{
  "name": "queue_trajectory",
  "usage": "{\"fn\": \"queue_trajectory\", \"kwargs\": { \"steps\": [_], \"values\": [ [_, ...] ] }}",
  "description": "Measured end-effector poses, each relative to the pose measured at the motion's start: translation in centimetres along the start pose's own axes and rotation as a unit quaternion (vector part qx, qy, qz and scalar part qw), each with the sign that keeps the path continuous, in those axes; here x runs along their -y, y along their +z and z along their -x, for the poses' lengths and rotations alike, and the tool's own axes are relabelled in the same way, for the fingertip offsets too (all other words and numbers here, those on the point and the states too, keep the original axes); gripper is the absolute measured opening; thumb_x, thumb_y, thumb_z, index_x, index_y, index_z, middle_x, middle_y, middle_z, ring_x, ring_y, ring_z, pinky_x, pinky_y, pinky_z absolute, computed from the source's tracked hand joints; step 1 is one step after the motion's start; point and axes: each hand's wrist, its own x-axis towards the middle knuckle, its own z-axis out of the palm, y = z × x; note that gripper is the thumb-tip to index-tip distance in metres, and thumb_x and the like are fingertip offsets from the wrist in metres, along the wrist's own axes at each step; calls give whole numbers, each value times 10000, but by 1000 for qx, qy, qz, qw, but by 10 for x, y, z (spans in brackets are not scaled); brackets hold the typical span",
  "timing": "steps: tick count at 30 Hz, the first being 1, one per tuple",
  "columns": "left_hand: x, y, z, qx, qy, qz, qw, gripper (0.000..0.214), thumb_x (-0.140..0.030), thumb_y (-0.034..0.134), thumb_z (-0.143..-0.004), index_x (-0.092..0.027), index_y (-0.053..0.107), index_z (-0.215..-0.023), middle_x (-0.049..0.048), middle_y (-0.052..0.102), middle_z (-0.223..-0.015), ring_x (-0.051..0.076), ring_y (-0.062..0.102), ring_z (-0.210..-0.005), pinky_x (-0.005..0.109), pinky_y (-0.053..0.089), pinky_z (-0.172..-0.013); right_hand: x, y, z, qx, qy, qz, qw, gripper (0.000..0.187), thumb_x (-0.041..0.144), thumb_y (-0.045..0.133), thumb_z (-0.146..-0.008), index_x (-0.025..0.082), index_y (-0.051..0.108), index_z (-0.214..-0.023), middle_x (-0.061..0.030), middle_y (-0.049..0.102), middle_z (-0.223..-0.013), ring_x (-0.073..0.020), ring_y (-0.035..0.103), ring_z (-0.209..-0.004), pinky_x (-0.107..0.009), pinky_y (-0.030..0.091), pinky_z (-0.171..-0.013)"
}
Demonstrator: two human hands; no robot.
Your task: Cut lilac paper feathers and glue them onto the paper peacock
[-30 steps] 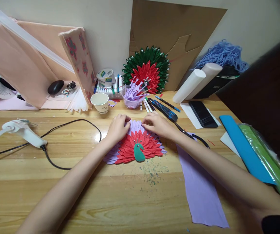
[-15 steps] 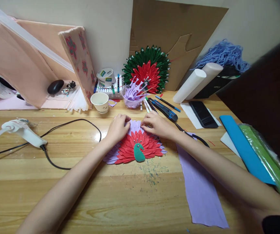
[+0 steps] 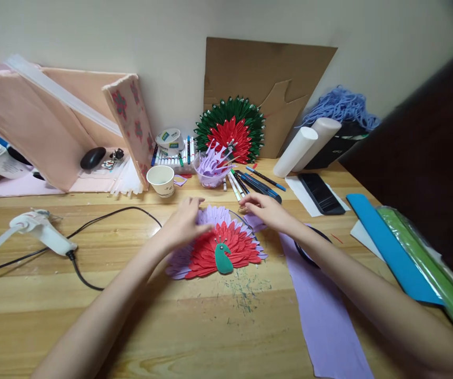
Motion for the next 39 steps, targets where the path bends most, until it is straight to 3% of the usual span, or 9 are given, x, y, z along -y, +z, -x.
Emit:
{"fn": "queue_trajectory", "kwargs": {
  "steps": [3, 8, 13, 18, 23, 26, 30, 34, 39],
  "values": [
    [-17, -6, 39, 27, 66, -20, 997, 968, -455, 717, -554, -211, 248, -1365, 163, 362, -1336, 320, 367, -1225, 471, 353, -987, 1, -5, 4, 38, 96, -100, 990, 164, 99, 443, -779, 163, 585, -830, -68, 659, -897, -138, 629, -767, -268, 481, -734],
    [-31, 17, 89, -38, 91, -118, 988, 747, -229, 582, -715, -267, 222, -1368, 129, 382, -1338, 287, 325, -1266, 558, 169, -1065, 6, -2, -4, 82, 148, -117, 979, 123, 148, 489, -752, 163, 611, -751, -60, 685, -847, -96, 545, -524, -230, 427, -494],
    [-20, 32, 95, -137, 90, -173, 971, 653, -172, 526, -761, -261, 247, -1345, 123, 436, -1280, 257, 386, -1221, 530, 174, -1069, 6, 7, -22, 124, 124, -50, 983, 117, 187, 550, -689, 149, 619, -604, -19, 626, -584, -68, 398, -397, -214, 268, -379],
    [-9, 32, 96, -208, 93, -205, 952, 620, -121, 499, -780, -258, 250, -1331, 119, 446, -1251, 245, 410, -1190, 515, 213, -1061, 22, -1, -14, 137, 76, -44, 987, 129, 262, 605, -656, 163, 583, -576, 41, 499, -487, -68, 374, -412, -212, 252, -411],
    [-13, 26, 101, -240, 79, -140, 957, 600, -130, 487, -802, -286, 234, -1323, 129, 383, -1267, 264, 394, -1192, 503, 346, -987, 26, -20, 4, 36, -30, -116, 992, 288, 435, 601, -674, 148, 594, -686, 37, 483, -581, -67, 365, -489, -209, 254, -461],
    [-12, 19, 103, -288, 42, -67, 955, 535, -167, 462, -830, -255, 237, -1308, 147, 353, -1247, 258, 380, -1197, 482, 375, -971, 17, -22, 8, -24, -27, -158, 987, 353, 483, 611, -659, 133, 609, -708, 33, 477, -575, -65, 347, -478, -211, 247, -455],
    [1, 11, 102, -356, -62, 4, 932, 433, -252, 407, -864, -204, 261, -1268, 146, 341, -1231, 259, 347, -1215, 498, 334, -1005, 8, -3, 4, -21, 4, -186, 982, 353, 473, 650, -625, 132, 637, -717, 39, 476, -510, -65, 349, -426, -209, 259, -424],
    [15, 8, 101, -348, -97, 32, 932, 380, -291, 384, -873, -181, 296, -1227, 142, 358, -1196, 257, 393, -1164, 486, 382, -962, 4, 15, 7, -54, 12, -183, 982, 327, 461, 603, -672, 150, 646, -762, -14, 587, -606, -115, 478, -488, -246, 384, -472],
    [21, 4, 100, -304, -43, -11, 952, 278, -260, 369, -877, -205, 384, -1149, 115, 445, -1137, 255, 445, -1092, 481, 396, -926, -11, 9, 46, -117, 6, -159, 980, 248, 407, 518, -765, 208, 643, -841, -70, 674, -885, -193, 587, -675, -335, 479, -631]
  ]
}}
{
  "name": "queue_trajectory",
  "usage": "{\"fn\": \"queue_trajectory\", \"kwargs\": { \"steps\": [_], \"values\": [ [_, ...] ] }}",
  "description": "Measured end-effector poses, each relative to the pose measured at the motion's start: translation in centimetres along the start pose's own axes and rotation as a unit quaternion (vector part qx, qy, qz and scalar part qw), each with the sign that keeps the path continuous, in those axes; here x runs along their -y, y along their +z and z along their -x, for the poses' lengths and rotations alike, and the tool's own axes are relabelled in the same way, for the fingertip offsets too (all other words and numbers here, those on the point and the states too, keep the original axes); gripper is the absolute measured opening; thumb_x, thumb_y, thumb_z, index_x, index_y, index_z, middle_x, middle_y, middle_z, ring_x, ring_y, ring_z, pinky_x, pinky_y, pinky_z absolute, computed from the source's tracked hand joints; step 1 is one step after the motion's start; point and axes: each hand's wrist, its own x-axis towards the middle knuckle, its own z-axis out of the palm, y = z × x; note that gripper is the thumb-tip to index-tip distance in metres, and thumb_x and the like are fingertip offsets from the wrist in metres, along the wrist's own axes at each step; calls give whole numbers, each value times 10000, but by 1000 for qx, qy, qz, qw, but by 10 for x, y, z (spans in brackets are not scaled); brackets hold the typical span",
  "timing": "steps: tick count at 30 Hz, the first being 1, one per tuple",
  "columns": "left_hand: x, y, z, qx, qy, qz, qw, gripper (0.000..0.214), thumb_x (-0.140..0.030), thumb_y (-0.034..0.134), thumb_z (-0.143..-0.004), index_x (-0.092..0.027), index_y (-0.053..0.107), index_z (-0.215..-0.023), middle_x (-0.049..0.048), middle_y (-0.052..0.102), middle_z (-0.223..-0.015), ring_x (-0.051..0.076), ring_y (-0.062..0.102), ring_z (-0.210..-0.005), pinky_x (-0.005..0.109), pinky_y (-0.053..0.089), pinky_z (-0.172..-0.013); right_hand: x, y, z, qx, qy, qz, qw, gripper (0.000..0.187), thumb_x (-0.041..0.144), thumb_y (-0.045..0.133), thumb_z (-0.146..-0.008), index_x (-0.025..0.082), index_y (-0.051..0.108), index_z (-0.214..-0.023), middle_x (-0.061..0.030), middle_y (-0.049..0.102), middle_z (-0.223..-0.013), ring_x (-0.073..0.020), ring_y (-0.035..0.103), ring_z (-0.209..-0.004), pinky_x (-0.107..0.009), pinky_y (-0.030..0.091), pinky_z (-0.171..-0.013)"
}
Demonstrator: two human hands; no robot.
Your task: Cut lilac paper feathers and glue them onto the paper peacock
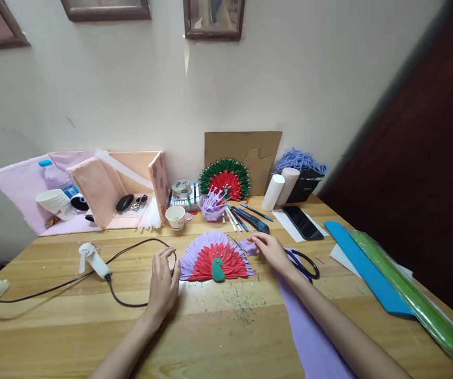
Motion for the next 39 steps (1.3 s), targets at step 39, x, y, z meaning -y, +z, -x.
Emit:
{"fn": "queue_trajectory", "kwargs": {
  "steps": [39],
  "values": [
    [-99, 59, -15, 175, 181, 96, 963, 309, -200, 499, -819, -160, 490, -1125, 121, 549, -1079, 235, 497, -1034, 408, 416, -883, -25, -19, 16, -64, -185, 157, 968, 121, 309, 562, -793, 209, 626, -772, -60, 625, -833, -236, 502, -896, -391, 368, -829]
  ]
}}
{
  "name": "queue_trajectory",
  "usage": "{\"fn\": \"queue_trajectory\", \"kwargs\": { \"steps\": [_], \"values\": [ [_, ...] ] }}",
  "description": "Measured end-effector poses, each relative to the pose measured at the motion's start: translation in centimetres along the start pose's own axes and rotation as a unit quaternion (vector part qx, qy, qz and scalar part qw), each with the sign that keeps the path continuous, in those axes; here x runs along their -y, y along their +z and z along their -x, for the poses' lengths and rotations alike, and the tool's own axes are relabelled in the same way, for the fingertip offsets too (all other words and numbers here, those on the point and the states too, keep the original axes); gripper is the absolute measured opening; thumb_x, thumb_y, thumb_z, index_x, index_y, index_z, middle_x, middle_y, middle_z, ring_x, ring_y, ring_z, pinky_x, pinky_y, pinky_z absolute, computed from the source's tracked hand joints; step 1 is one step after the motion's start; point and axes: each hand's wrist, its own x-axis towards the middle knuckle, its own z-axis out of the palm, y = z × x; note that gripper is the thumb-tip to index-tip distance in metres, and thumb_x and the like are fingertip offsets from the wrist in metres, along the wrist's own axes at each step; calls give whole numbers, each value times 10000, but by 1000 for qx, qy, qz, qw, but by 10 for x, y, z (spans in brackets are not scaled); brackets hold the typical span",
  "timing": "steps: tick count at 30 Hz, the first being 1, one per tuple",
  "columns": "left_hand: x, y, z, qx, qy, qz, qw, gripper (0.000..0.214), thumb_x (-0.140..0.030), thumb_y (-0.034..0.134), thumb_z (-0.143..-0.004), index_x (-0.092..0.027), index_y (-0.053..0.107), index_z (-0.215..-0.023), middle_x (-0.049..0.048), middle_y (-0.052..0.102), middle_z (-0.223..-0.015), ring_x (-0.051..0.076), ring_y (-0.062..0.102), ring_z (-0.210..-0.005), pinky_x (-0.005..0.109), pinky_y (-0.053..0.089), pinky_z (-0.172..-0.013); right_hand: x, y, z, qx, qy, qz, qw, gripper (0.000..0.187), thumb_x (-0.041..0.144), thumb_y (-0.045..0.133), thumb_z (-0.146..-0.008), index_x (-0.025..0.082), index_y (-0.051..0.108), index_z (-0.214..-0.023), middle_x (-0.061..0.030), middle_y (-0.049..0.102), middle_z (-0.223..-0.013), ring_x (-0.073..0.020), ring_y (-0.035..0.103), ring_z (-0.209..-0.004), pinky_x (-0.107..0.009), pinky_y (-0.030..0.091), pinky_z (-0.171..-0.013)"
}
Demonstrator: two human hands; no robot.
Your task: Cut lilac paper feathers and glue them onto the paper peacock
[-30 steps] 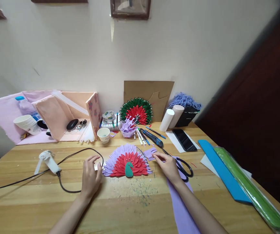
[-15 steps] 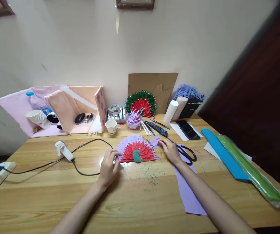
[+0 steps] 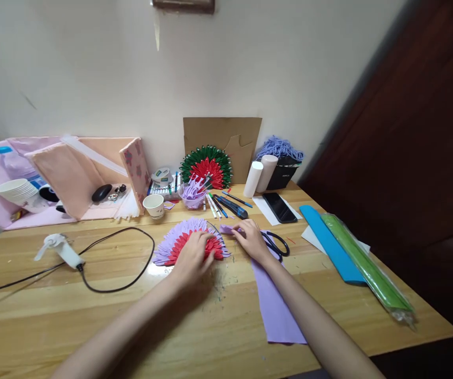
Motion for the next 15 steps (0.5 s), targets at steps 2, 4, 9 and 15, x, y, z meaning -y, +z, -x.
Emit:
{"fn": "queue_trajectory", "kwargs": {
  "steps": [2, 4, 9, 15],
  "values": [
    [-5, 17, -33, -6, -53, 65, 996, 405, -284, 605, -757, -145, 496, -1121, 137, 546, -1108, 266, 492, -1065, 451, 401, -906, 3, -3, 0, -30, 82, -156, 984, 174, 369, 587, -765, 202, 625, -800, -51, 627, -831, -214, 532, -844, -358, 403, -790],
    [-10, 33, -62, 22, -150, 198, 968, 367, -326, 582, -780, -114, 519, -1073, 156, 577, -1068, 245, 555, -986, 424, 439, -865, 5, -7, 1, -43, 128, -241, 961, 249, 422, 585, -753, 191, 624, -836, -43, 630, -800, -184, 558, -756, -320, 434, -717],
    [-16, 52, -100, -5, -247, 355, 902, 490, -297, 755, -606, -107, 557, -1012, 166, 594, -1093, 244, 569, -996, 356, 462, -831, 7, -16, 3, -58, 211, -453, 864, 234, 377, 696, -662, 191, 653, -798, -17, 638, -796, -131, 572, -716, -258, 447, -692],
    [-10, 37, -109, 91, -287, 416, 858, 371, -350, 727, -614, -100, 603, -860, 94, 659, -825, 159, 609, -678, 254, 474, -606, 9, -22, 2, -24, 218, -509, 832, 204, 339, 654, -709, 198, 677, -854, -33, 669, -885, -166, 595, -848, -296, 449, -798]
  ]
}}
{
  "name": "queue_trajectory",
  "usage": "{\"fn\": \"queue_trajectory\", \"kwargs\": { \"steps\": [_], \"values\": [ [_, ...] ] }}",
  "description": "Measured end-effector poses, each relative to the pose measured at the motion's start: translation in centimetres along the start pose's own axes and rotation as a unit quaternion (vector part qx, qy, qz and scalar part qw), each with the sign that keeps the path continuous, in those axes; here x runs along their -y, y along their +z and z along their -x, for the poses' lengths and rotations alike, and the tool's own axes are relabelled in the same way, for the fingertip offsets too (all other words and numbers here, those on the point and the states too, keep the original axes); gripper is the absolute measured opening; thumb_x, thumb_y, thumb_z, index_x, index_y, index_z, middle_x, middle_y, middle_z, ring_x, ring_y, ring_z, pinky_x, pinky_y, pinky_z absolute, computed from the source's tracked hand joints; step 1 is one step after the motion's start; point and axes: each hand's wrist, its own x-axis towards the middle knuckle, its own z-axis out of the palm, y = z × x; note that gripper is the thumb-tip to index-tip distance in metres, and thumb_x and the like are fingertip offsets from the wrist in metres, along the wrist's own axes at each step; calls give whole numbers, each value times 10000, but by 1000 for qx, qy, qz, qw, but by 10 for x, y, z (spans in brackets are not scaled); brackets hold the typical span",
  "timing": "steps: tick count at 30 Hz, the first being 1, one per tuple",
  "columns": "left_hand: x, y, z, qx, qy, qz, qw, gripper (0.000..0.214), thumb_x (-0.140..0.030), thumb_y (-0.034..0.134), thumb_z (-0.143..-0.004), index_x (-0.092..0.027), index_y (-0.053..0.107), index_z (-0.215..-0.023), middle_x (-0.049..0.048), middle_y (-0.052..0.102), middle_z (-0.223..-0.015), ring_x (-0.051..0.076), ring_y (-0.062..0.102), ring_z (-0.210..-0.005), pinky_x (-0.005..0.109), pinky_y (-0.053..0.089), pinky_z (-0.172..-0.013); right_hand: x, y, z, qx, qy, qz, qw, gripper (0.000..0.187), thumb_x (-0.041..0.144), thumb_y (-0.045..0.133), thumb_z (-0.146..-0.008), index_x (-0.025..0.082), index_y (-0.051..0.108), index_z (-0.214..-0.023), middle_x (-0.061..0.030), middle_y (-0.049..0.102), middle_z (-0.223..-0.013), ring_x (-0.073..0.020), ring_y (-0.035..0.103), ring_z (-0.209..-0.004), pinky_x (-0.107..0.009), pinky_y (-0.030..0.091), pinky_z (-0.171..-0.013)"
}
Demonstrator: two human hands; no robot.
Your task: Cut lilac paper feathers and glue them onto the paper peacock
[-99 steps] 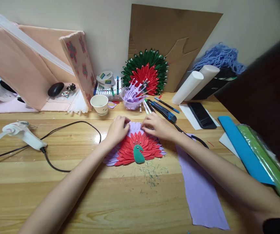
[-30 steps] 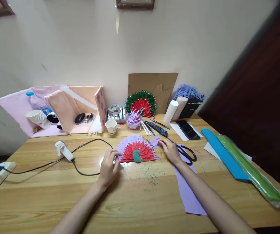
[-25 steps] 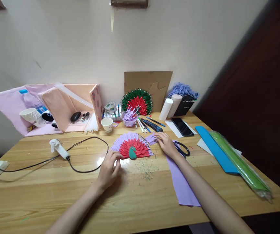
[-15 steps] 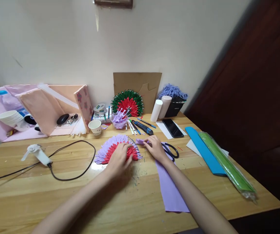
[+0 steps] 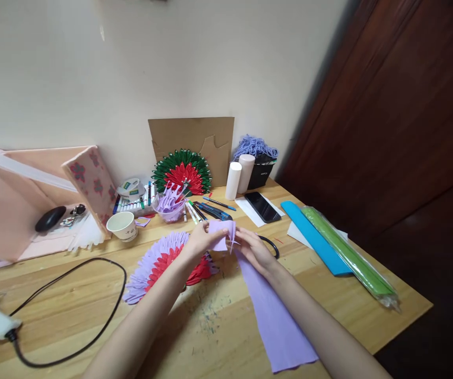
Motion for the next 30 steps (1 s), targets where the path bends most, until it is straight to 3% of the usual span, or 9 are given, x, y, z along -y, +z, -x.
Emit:
{"fn": "queue_trajectory", "kwargs": {
  "steps": [4, 7, 9, 13, 17, 21, 25, 27, 30],
  "values": [
    [3, -9, -1, -39, -3, -87, 996, 486, -239, 752, -553, -107, 557, -978, 37, 643, -726, 140, 592, -593, 222, 438, -520, 6, -1, 1, -28, -39, 132, 990, 316, 461, 528, -784, 196, 665, -888, -52, 671, -932, -188, 593, -914, -316, 446, -814],
    [10, -10, -1, 69, -39, -136, 988, 695, -223, 771, -502, -122, 492, -1130, -22, 602, -609, 129, 550, -478, 212, 384, -438, 10, 1, 4, 0, -56, 260, 964, 307, 404, 639, -715, 198, 641, -942, -46, 668, -921, -181, 603, -874, -304, 457, -782],
    [12, -9, 0, 109, -41, -142, 983, 713, -210, 774, -492, -132, 493, -1143, -41, 582, -583, 114, 531, -455, 201, 362, -426, 11, 2, 5, 13, -61, 306, 950, 274, 354, 685, -674, 185, 637, -884, -36, 669, -835, -172, 612, -791, -299, 468, -738],
    [9, -7, -2, 52, -1, -64, 997, 507, -237, 764, -530, -114, 578, -985, -7, 609, -637, 115, 569, -532, 214, 410, -503, 10, 1, 5, -49, -78, 291, 952, 227, 365, 677, -667, 179, 587, -762, -2, 631, -694, -141, 592, -654, -270, 467, -633],
    [6, -7, -4, 40, 29, -8, 999, 284, -308, 744, -565, -109, 598, -705, 30, 633, -642, 134, 583, -589, 244, 438, -581, 9, -1, 4, -18, -53, 272, 961, 246, 370, 669, -676, 182, 577, -805, -3, 633, -728, -143, 599, -671, -268, 467, -641],
    [9, -5, -2, 77, 37, -85, 993, 198, -285, 691, -615, -120, 592, -664, -3, 586, -575, 114, 523, -513, 224, 383, -505, 9, -2, 5, -30, -90, 296, 951, 246, 346, 668, -692, 183, 597, -862, -21, 644, -831, -158, 602, -798, -275, 460, -723],
    [9, -7, 1, 101, 66, -195, 973, 243, -347, 571, -731, -134, 590, -616, 3, 554, -553, 131, 506, -517, 238, 367, -504, 10, -2, 6, -6, -88, 327, 941, 197, 357, 634, -730, 170, 616, -788, -13, 639, -749, -145, 589, -697, -259, 451, -649],
    [8, -9, 1, 68, 100, -245, 962, 263, -351, 542, -758, -145, 581, -599, 17, 558, -578, 159, 532, -590, 272, 405, -584, 10, -3, 6, -1, -80, 319, 944, 203, 360, 647, -716, 175, 616, -793, -14, 647, -754, -153, 597, -703, -263, 458, -649],
    [8, -7, 2, -82, 192, -288, 934, 179, -332, 590, -741, -159, 609, -783, 68, 607, -855, 235, 536, -905, 377, 389, -835, 9, -4, 3, -47, -60, 264, 961, 283, 349, 708, -639, 180, 614, -846, -31, 672, -818, -184, 625, -764, -293, 483, -692]
  ]
}}
